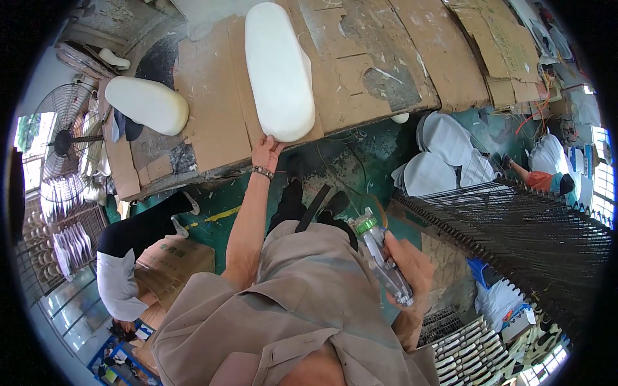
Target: Unpacking foam seat inserts from a large bag and organizing them onto a workbench.
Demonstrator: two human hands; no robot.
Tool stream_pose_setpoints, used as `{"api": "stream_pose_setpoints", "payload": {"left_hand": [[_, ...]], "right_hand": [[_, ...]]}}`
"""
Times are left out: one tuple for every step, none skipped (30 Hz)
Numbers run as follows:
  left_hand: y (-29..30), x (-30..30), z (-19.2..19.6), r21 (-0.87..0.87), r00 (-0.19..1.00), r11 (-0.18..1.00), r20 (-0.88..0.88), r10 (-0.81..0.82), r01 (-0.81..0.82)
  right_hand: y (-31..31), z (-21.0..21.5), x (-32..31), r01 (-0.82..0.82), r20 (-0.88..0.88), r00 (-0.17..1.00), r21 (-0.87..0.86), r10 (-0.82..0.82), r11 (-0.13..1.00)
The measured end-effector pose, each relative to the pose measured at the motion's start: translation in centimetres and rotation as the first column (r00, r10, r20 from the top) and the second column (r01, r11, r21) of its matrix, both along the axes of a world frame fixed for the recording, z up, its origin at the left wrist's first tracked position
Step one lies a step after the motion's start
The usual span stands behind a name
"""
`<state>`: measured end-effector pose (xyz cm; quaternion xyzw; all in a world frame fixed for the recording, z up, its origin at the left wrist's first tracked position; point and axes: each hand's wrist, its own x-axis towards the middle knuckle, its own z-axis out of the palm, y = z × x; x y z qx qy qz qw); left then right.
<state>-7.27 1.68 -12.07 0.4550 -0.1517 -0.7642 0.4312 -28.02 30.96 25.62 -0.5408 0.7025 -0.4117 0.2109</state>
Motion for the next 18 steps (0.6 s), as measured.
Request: {"api": "stream_pose_setpoints", "payload": {"left_hand": [[-0.1, 0.0, 0.2, -0.017, 1.0, 1.0, -0.001, -0.015, 0.015], [0.0, -0.1, 0.4, -0.033, 1.0, 0.999, 0.001, -0.029, 0.029], [0.0, -0.2, 0.6, -0.019, 1.0, 1.0, 0.004, -0.017, 0.017], [0.1, -0.4, 0.8, -0.013, 1.0, 1.0, 0.01, -0.017, 0.017], [0.1, -0.3, 0.8, -0.033, 1.0, 0.999, -0.005, -0.025, 0.025], [0.1, -0.3, 0.7, -0.053, 0.999, 0.998, -0.02, -0.035, 0.034], [0.2, -0.3, 0.7, -0.033, 1.0, 0.999, -0.008, -0.01, 0.01], [0.2, -0.2, 0.5, -0.03, 1.0, 1.0, -0.003, -0.006, 0.006], [0.1, -0.1, 0.3, -0.024, 1.0, 1.0, -0.004, 0.0, 0.0], [0.1, 0.0, 0.1, -0.019, 1.0, 1.0, -0.006, 0.005, -0.006], [0.1, 0.0, -0.1, -0.032, 1.0, 0.999, -0.01, 0.003, -0.003], [0.0, 0.1, -0.2, -0.03, 1.0, 1.0, -0.007, 0.003, -0.003], [-0.1, 0.2, -0.3, -0.028, 1.0, 1.0, 0.0, 0.003, -0.003], [0.0, 0.2, -0.4, -0.026, 1.0, 1.0, 0.006, 0.004, -0.003], [0.0, -0.1, -0.4, -0.016, 1.0, 1.0, 0.023, 0.015, -0.014], [0.1, -0.2, -0.3, -0.013, 1.0, 1.0, 0.025, 0.013, -0.012], [0.1, -0.2, -0.1, -0.025, 1.0, 1.0, 0.021, 0.012, -0.011], [0.2, -0.2, 0.0, -0.036, 1.0, 0.999, 0.017, 0.01, -0.01]], "right_hand": [[0.6, -0.3, 0.0, 0.051, 0.005, 0.999, 0.016, -0.051, 0.999], [1.2, -0.5, 0.0, 0.102, 0.011, 0.995, 0.033, -0.102, 0.994], [1.2, -0.3, 0.2, 0.164, 0.019, 0.986, 0.044, -0.165, 0.986], [1.8, -0.3, -0.3, 0.164, 0.023, 0.986, 0.051, -0.165, 0.985], [2.4, -0.3, -0.9, 0.052, 0.033, 0.998, 0.071, -0.055, 0.996], [2.9, -0.4, -1.3, -0.059, 0.045, 0.997, 0.09, 0.055, 0.994], [3.2, -0.8, -1.3, -0.031, 0.001, 1.0, 0.05, 0.03, 0.998], [3.4, -0.8, -1.5, -0.035, 0.007, 0.999, 0.053, 0.034, 0.998], [3.4, -0.6, -1.7, -0.041, 0.017, 0.999, 0.057, 0.04, 0.998], [3.5, -0.4, -1.9, -0.046, 0.027, 0.999, 0.062, 0.045, 0.997], [3.6, -0.3, -2.0, -0.048, 0.035, 0.998, 0.066, 0.046, 0.997], [4.0, -0.3, -2.0, -0.048, 0.039, 0.998, 0.069, 0.046, 0.996], [4.5, -0.4, -1.9, -0.016, 0.016, 1.0, 0.076, 0.014, 0.997], [4.9, -0.6, -1.7, 0.017, -0.006, 1.0, 0.083, -0.016, 0.996], [4.9, -1.0, -1.5, 0.083, -0.026, 0.996, 0.051, -0.082, 0.995], [5.3, -1.0, -1.8, 0.085, -0.024, 0.996, 0.055, -0.084, 0.995], [5.8, -0.9, -2.2, -0.004, 0.043, 0.999, 0.084, 0.0, 0.996], [6.2, -0.9, -2.4, -0.094, 0.112, 0.99, 0.106, 0.082, 0.99]]}}
